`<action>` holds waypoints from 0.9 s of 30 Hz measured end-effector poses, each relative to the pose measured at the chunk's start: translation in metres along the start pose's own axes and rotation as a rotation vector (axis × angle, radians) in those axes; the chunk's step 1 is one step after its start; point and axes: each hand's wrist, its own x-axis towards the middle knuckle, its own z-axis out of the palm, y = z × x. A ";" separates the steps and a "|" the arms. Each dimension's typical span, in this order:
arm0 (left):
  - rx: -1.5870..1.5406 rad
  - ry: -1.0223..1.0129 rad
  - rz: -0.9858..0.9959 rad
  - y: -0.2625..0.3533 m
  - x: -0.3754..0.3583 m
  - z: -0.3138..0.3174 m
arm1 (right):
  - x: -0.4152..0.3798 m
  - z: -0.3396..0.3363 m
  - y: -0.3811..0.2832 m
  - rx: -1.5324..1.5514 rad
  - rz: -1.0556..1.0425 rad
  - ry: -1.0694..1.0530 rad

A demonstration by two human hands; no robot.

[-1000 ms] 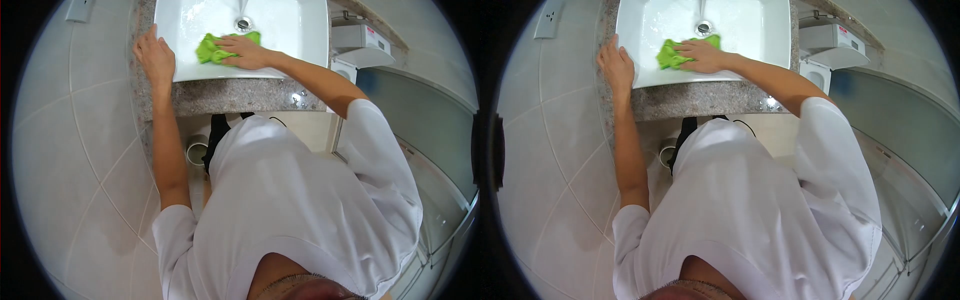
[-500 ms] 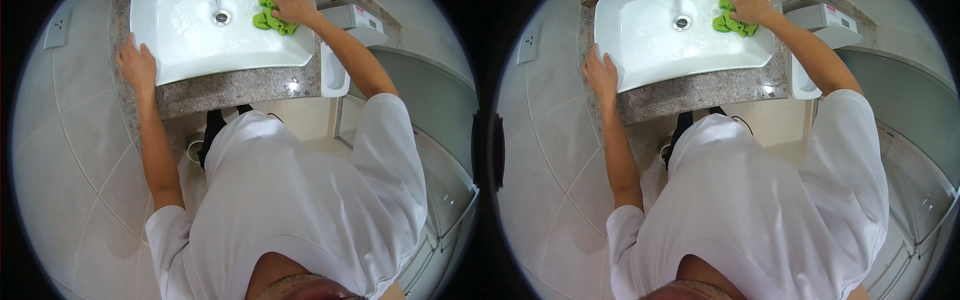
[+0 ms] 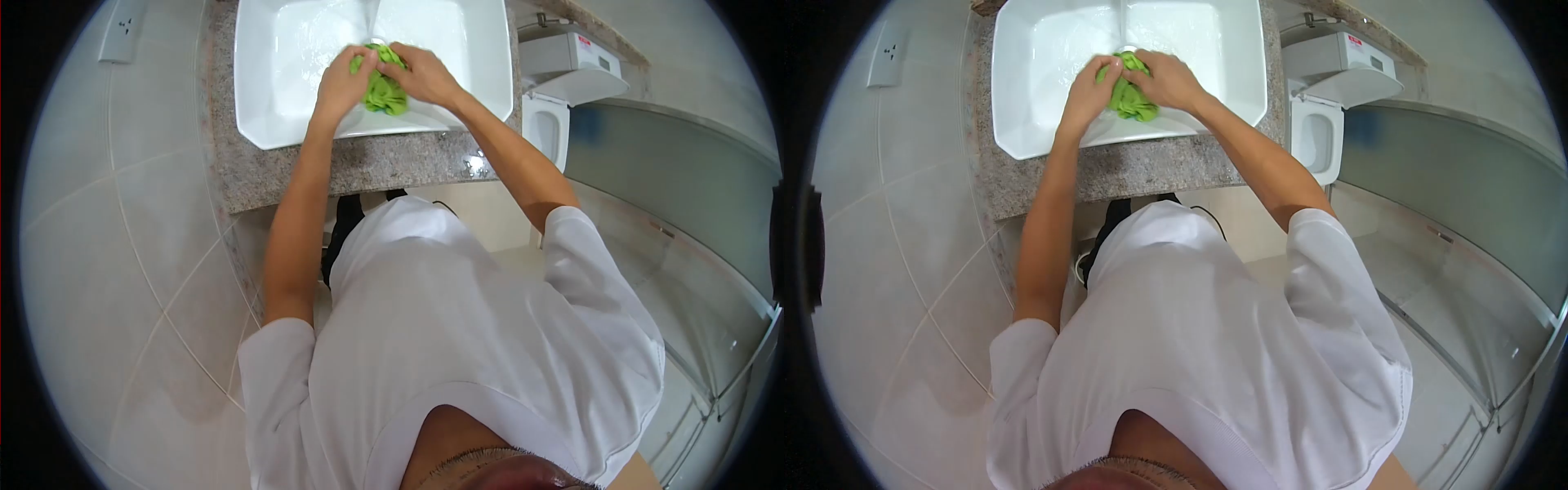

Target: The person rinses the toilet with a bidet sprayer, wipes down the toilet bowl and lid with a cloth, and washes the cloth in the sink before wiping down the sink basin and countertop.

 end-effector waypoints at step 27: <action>-0.014 0.243 0.327 0.044 0.092 0.030 | 0.125 0.036 0.017 1.867 0.119 -0.233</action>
